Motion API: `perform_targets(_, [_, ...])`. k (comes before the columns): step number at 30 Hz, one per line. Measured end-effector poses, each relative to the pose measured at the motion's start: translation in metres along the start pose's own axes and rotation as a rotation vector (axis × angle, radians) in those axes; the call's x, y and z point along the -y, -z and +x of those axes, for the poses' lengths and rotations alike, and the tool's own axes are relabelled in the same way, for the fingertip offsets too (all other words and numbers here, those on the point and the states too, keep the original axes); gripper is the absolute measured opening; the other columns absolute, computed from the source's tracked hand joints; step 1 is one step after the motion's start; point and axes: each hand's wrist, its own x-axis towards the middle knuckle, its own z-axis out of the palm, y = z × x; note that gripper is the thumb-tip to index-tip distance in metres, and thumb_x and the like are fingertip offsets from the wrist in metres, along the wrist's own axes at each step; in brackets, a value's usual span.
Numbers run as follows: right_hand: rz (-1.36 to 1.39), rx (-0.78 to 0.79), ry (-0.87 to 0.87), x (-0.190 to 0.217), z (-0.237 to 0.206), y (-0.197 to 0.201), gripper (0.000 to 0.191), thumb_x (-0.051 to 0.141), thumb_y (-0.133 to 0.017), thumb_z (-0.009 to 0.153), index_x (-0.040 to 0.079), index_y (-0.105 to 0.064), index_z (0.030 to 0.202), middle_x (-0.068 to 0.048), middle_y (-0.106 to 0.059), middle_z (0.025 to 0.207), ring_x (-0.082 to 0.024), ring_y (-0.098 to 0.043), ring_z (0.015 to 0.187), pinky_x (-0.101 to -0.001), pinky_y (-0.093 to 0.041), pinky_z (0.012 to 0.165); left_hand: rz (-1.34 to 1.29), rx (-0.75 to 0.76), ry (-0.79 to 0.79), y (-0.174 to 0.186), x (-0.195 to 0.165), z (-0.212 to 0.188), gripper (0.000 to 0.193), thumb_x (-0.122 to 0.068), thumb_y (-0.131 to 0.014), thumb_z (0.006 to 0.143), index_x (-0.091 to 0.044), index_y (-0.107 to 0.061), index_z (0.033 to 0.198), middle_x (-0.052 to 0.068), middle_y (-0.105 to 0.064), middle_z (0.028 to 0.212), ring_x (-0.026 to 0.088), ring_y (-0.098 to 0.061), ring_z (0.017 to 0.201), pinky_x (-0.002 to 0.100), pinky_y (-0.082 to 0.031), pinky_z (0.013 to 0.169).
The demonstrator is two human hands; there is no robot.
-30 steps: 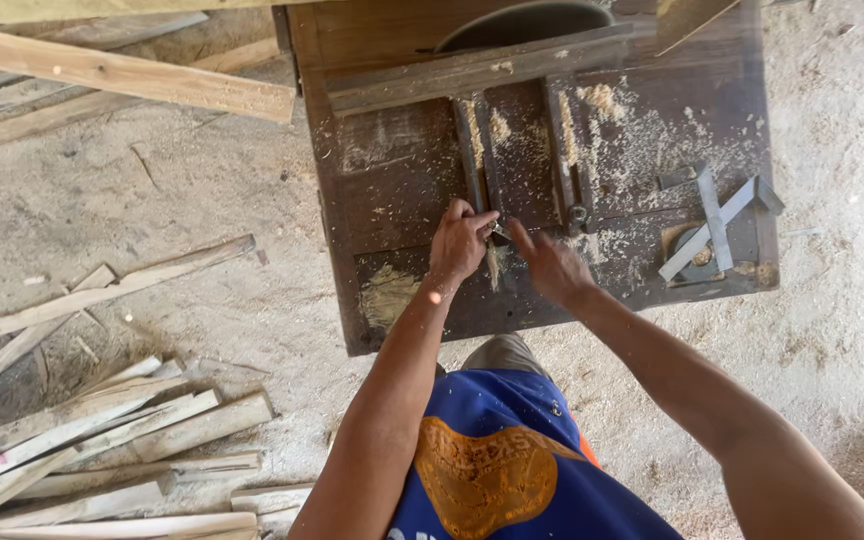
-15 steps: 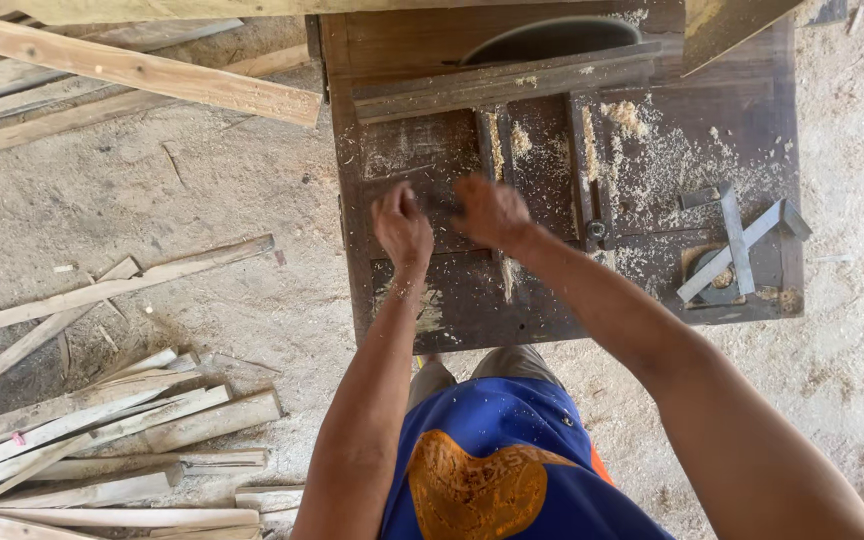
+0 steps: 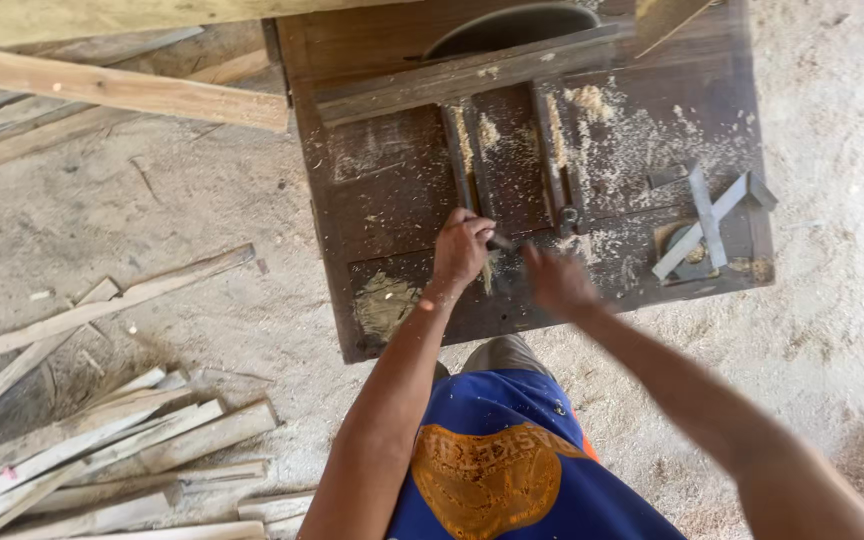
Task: The person carries a long wooden plank across a sawdust-covered workshop floor, then works at a wooden bench turning a small wrench to adjust a hand plane. They then carry the plank back, stand it upright, and align it against a wooden support while holding a thinner stick alongside it.
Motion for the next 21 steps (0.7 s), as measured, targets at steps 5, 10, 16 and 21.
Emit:
perform_targets(5, [0.863, -0.186, -0.300, 0.075, 0.026, -0.044, 0.041, 0.039, -0.041, 0.112, 0.001, -0.057, 0.118, -0.014, -0.066, 0.081, -0.022, -0.063, 0.060, -0.0404, -0.054, 0.052, -0.017, 0.017, 0.047, 0.008, 0.008, 0.008, 0.022, -0.017, -0.078, 0.087, -0.007, -0.077, 0.106, 0.012, -0.071, 0.105, 0.024, -0.072, 0.085, 0.035, -0.062, 0.078])
perform_targets(10, [1.043, -0.355, -0.314, 0.053, 0.065, -0.036, 0.042, 0.035, -0.041, 0.111, 0.002, -0.066, 0.103, -0.016, -0.067, 0.078, -0.026, -0.064, 0.062, -0.0471, -0.053, 0.056, -0.108, -0.020, -0.010, 0.018, -0.004, 0.014, 0.013, -0.013, -0.075, 0.090, -0.007, -0.079, 0.101, 0.011, -0.074, 0.098, 0.023, -0.074, 0.082, 0.036, -0.062, 0.075])
perform_targets(16, [0.659, -0.554, 0.229, 0.013, 0.041, -0.002, 0.029, 0.022, -0.047, 0.106, 0.006, -0.071, 0.107, -0.010, -0.059, 0.092, -0.018, -0.060, 0.071, -0.0362, -0.059, 0.058, -0.152, -0.130, 0.112, 0.019, -0.020, 0.005, 0.010, -0.014, -0.075, 0.091, -0.007, -0.078, 0.098, 0.011, -0.075, 0.093, 0.023, -0.074, 0.079, 0.037, -0.061, 0.071])
perform_targets(21, [-0.194, -0.055, 0.327, -0.016, 0.103, 0.069, 0.031, 0.037, -0.049, 0.110, 0.019, -0.074, 0.114, -0.002, -0.067, 0.091, -0.016, -0.058, 0.081, -0.0385, -0.049, 0.083, -0.021, -0.285, 0.200, 0.002, -0.018, -0.003, 0.011, -0.014, -0.078, 0.089, -0.008, -0.079, 0.098, 0.015, -0.075, 0.091, 0.030, -0.073, 0.080, 0.042, -0.058, 0.073])
